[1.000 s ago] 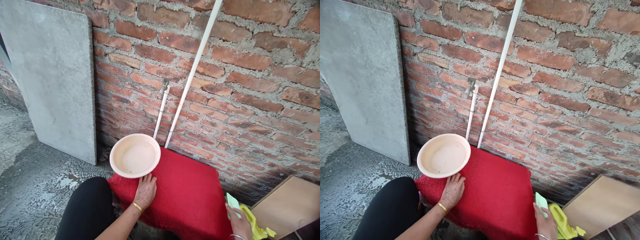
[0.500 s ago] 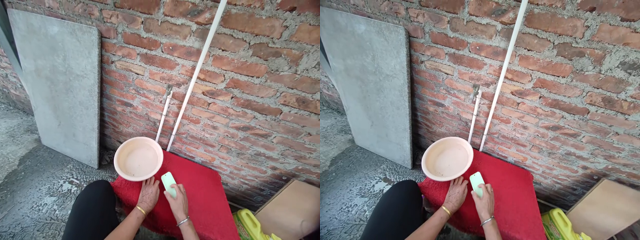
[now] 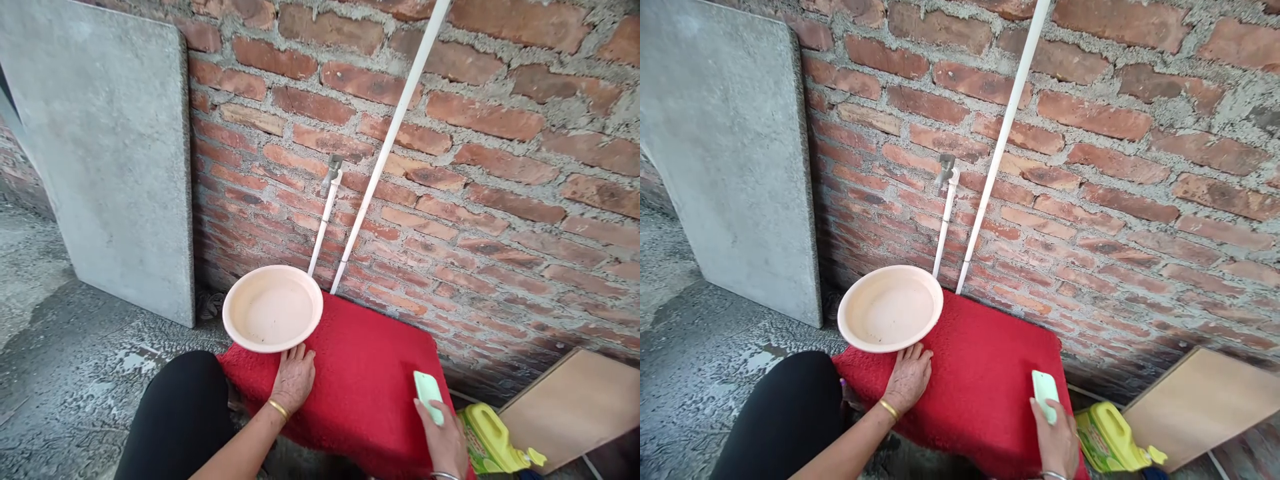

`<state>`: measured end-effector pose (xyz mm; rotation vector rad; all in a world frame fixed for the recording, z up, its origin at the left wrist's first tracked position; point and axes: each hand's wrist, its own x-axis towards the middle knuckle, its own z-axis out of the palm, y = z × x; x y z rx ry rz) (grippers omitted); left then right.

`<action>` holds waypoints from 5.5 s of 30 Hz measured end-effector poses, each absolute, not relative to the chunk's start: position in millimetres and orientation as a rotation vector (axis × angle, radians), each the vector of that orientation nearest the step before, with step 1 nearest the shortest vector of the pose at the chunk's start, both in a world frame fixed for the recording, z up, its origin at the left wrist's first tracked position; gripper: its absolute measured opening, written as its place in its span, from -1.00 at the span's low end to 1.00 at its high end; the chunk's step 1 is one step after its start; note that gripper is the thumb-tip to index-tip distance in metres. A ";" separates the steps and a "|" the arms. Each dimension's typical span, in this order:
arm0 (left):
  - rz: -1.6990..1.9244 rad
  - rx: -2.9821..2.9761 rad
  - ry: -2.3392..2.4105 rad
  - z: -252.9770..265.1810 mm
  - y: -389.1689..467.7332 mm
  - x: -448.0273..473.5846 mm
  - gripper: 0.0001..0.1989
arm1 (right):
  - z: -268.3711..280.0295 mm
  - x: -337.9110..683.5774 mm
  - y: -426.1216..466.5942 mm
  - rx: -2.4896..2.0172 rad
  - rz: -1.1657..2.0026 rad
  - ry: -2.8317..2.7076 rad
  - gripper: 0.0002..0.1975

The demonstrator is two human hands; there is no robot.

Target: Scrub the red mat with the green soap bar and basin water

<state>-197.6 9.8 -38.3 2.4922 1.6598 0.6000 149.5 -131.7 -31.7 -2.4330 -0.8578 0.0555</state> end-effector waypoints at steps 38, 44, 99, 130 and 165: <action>0.534 2.545 1.673 -33.3 10.0 -200.6 -0.74 | -37.9 25.8 -128.5 -2.151 0.068 -1.495 -0.66; 0.540 2.527 1.669 -31.8 9.2 -199.3 -0.74 | -25.5 111.5 -151.5 -2.569 0.003 -1.084 -0.50; 0.220 2.351 1.526 2.2 8.0 -245.7 -0.74 | 12.7 -56.2 -30.4 -2.638 0.230 -1.721 -0.69; 0.096 2.358 1.389 -10.2 -1.9 -231.7 -0.23 | 16.9 -76.3 28.6 -2.557 0.265 -1.705 -0.64; 0.440 2.600 1.560 -49.1 -6.3 -220.8 -0.43 | 5.4 -47.0 22.6 -2.477 0.299 -1.516 -0.62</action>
